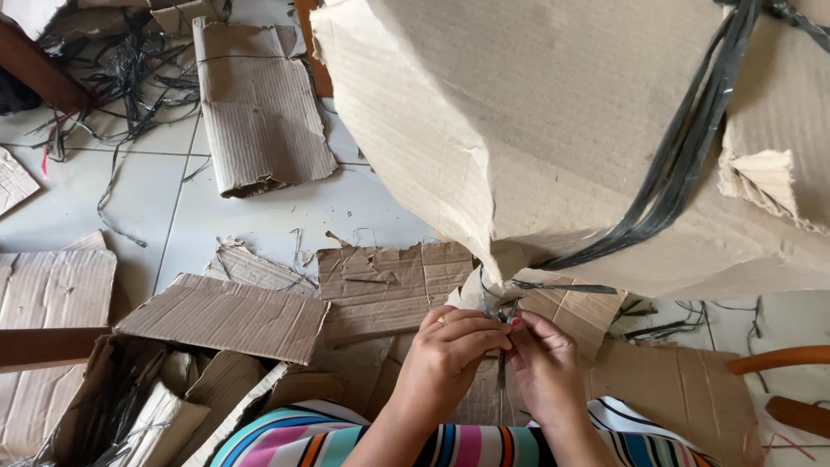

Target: Wrapping chair legs with protective cardboard and securing it with black strips

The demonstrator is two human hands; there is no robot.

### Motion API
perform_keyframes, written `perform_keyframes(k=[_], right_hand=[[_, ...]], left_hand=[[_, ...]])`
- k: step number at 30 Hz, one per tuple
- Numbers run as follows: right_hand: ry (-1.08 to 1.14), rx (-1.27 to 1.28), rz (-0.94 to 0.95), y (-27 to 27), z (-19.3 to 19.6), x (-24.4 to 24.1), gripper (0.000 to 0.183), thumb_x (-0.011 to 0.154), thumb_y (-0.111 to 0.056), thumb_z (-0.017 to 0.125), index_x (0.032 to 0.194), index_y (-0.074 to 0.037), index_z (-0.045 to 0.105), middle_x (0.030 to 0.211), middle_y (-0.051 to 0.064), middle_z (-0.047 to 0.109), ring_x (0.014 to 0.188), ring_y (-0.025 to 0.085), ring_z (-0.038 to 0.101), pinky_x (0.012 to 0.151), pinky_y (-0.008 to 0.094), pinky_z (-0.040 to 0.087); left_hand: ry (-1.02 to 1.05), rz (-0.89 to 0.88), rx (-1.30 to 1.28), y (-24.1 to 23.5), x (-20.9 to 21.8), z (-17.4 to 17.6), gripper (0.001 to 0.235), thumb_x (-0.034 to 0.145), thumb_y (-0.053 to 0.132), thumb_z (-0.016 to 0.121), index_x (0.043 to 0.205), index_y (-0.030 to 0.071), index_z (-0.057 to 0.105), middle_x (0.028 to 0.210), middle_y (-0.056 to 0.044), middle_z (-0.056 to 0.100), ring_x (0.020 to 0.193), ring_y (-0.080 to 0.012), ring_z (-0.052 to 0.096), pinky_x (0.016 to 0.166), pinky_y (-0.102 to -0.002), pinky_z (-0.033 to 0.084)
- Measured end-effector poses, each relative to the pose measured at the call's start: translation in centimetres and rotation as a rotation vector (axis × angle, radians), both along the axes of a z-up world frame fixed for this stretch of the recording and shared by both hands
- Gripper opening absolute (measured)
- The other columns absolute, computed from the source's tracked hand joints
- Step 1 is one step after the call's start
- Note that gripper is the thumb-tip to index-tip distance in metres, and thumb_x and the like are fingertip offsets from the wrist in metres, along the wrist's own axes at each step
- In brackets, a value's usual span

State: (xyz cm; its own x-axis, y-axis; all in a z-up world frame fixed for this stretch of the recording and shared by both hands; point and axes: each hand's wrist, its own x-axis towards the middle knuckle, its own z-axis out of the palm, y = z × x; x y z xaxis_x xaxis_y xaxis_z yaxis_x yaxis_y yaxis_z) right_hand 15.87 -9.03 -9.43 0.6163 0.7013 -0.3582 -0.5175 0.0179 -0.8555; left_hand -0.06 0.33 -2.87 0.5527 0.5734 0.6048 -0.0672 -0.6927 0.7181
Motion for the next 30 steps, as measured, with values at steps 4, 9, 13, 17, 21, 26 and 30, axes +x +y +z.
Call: perform_keyframes(k=[4, 9, 13, 17, 21, 26, 30], right_hand=[[0.075, -0.010, 0.040, -0.3, 1.8, 0.3, 0.033, 0.094, -0.005, 0.063, 0.123, 0.009, 0.065, 0.105, 0.024, 0.071, 0.083, 0.026, 0.065, 0.064, 0.032, 0.051], [0.130, 0.226, 0.348, 0.1, 4.4, -0.2, 0.019, 0.091, -0.006, 0.068, 0.089, -0.012, 0.050, 0.112, 0.010, 0.056, 0.079, 0.020, 0.053, 0.067, 0.033, 0.040], [0.006, 0.065, 0.232, -0.2, 4.3, -0.5, 0.015, 0.091, -0.008, 0.069, 0.083, -0.011, 0.056, 0.077, 0.002, 0.056, 0.072, 0.019, 0.054, 0.060, 0.033, 0.042], [-0.239, 0.045, 0.171, -0.5, 5.2, -1.0, 0.021, 0.099, -0.014, 0.060, 0.093, 0.004, 0.069, 0.080, 0.016, 0.070, 0.065, 0.024, 0.065, 0.055, 0.033, 0.053], [-0.508, -0.112, 0.170, -0.7, 7.1, -1.6, 0.036, 0.101, -0.017, 0.054, 0.106, 0.012, 0.073, 0.073, 0.021, 0.076, 0.057, 0.025, 0.068, 0.048, 0.034, 0.058], [-0.748, -0.242, 0.119, -1.1, 4.5, -0.7, 0.044, 0.102, -0.030, 0.055, 0.081, 0.003, 0.076, 0.060, 0.011, 0.072, 0.051, 0.016, 0.063, 0.050, 0.027, 0.049], [-0.818, -0.244, 0.092, -0.2, 1.6, 1.2, 0.045, 0.102, -0.036, 0.054, 0.085, 0.000, 0.073, 0.070, 0.009, 0.074, 0.059, 0.017, 0.068, 0.053, 0.026, 0.054]], left_hand=[[0.004, -0.002, -0.002, 0.0, 0.2, 0.3, 0.017, 0.104, 0.008, 0.059, 0.098, 0.013, 0.073, 0.107, -0.001, 0.077, 0.097, -0.0205, 0.073, 0.089, -0.036, 0.047], [0.005, 0.015, -0.129, -0.9, 0.7, -1.1, 0.012, 0.094, 0.001, 0.072, 0.101, 0.011, 0.074, 0.107, -0.002, 0.077, 0.100, -0.0188, 0.073, 0.089, -0.035, 0.044], [-0.127, -0.032, -0.375, -1.9, 1.5, -1.3, 0.018, 0.094, -0.006, 0.065, 0.097, 0.009, 0.076, 0.118, -0.009, 0.075, 0.107, -0.0245, 0.074, 0.081, -0.033, 0.065], [-0.146, 0.034, -0.655, -2.2, 1.8, -2.3, 0.012, 0.086, 0.004, 0.079, 0.093, 0.015, 0.079, 0.112, -0.005, 0.070, 0.103, -0.0160, 0.071, 0.086, -0.030, 0.061], [-0.277, -0.010, -0.802, -2.3, 2.0, -2.6, 0.006, 0.091, 0.007, 0.076, 0.091, 0.013, 0.075, 0.101, -0.004, 0.069, 0.101, -0.0167, 0.068, 0.090, -0.031, 0.058], [-0.528, -0.115, -1.236, -2.1, 2.6, -4.9, 0.003, 0.098, 0.012, 0.068, 0.096, 0.010, 0.069, 0.109, -0.012, 0.077, 0.096, -0.0172, 0.068, 0.085, -0.031, 0.053], [-0.691, -0.134, -1.435, -1.0, 2.5, -5.9, 0.003, 0.101, 0.007, 0.062, 0.098, 0.008, 0.062, 0.098, -0.015, 0.072, 0.085, -0.0180, 0.065, 0.082, -0.029, 0.052]])
